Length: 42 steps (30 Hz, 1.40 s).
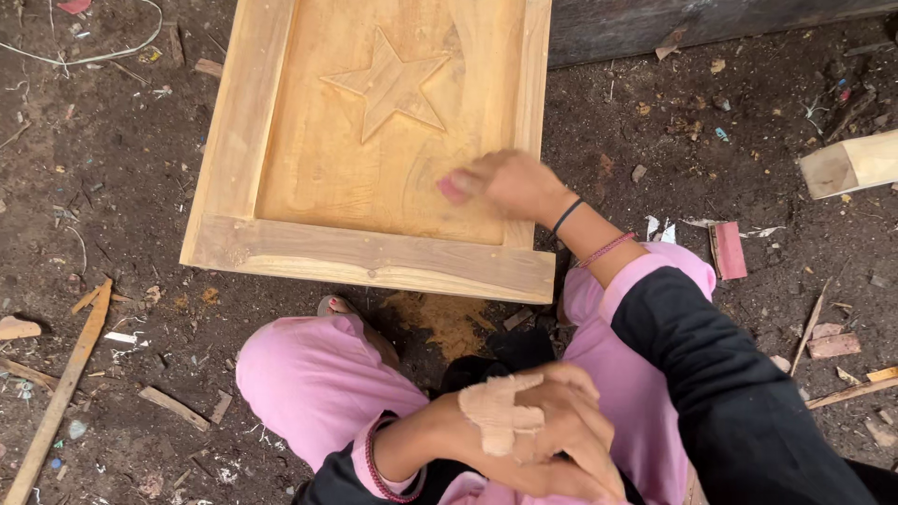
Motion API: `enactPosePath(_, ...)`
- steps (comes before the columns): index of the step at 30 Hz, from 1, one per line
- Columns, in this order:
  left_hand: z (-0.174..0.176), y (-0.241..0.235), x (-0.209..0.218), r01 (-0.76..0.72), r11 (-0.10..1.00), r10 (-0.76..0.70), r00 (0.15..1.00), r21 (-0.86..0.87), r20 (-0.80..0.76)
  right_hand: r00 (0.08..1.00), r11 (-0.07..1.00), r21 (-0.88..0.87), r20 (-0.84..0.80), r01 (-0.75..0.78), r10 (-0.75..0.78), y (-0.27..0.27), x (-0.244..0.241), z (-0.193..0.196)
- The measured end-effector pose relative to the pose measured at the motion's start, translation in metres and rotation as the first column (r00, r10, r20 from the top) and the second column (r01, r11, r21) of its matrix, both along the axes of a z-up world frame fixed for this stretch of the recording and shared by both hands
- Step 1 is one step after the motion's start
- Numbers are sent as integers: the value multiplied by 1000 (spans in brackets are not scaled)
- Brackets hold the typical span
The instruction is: The person sits on the ground and sands a rectangular wooden board with a carved star using a sanding block. They focus on smoothing the edges and the carved star area, holding the board steady with one hand while sanding with the other.
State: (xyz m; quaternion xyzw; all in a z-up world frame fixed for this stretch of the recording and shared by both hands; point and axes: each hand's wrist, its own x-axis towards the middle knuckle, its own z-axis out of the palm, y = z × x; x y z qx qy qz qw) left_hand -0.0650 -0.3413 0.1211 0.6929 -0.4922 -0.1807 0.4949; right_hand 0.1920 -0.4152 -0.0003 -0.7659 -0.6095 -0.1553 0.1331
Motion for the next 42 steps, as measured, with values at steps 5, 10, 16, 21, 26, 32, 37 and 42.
enactPosePath(5, -8, 35, -4, -40, 966, 15, 995, -255, -99, 964, 898, 355, -46, 261, -262, -35, 10, 16)
enactPosePath(10, 9, 33, -16, -311, 787, 100, 916, -532, -388, 955, 951, 112, 46, 288, -294, -50, -28, 6)
enactPosePath(16, 27, 10, -4, -586, 608, 183, 760, -536, -623, 954, 981, 7, 232, 193, -190, -66, -96, -9)
enactPosePath(21, 40, 9, -11, -393, 723, 66, 858, -569, -510, 922, 931, -66, 180, 358, -342, -59, -54, -18)
enactPosePath(26, 41, 8, -4, -251, 851, 86, 933, -461, -349, 908, 914, 25, 110, 405, -405, -26, 22, -15)
enactPosePath(32, 29, 0, -17, -181, 904, 103, 971, -388, -215, 905, 896, 138, -4, 422, -425, -26, 30, -20)
enactPosePath(37, 18, -16, -16, -110, 921, 44, 983, -375, -179, 921, 920, 32, 20, 389, -390, -52, -14, -20)
enactPosePath(42, 14, -28, -12, -38, 936, -24, 985, -350, -169, 924, 924, -39, 10, 381, -381, -65, -57, -19)
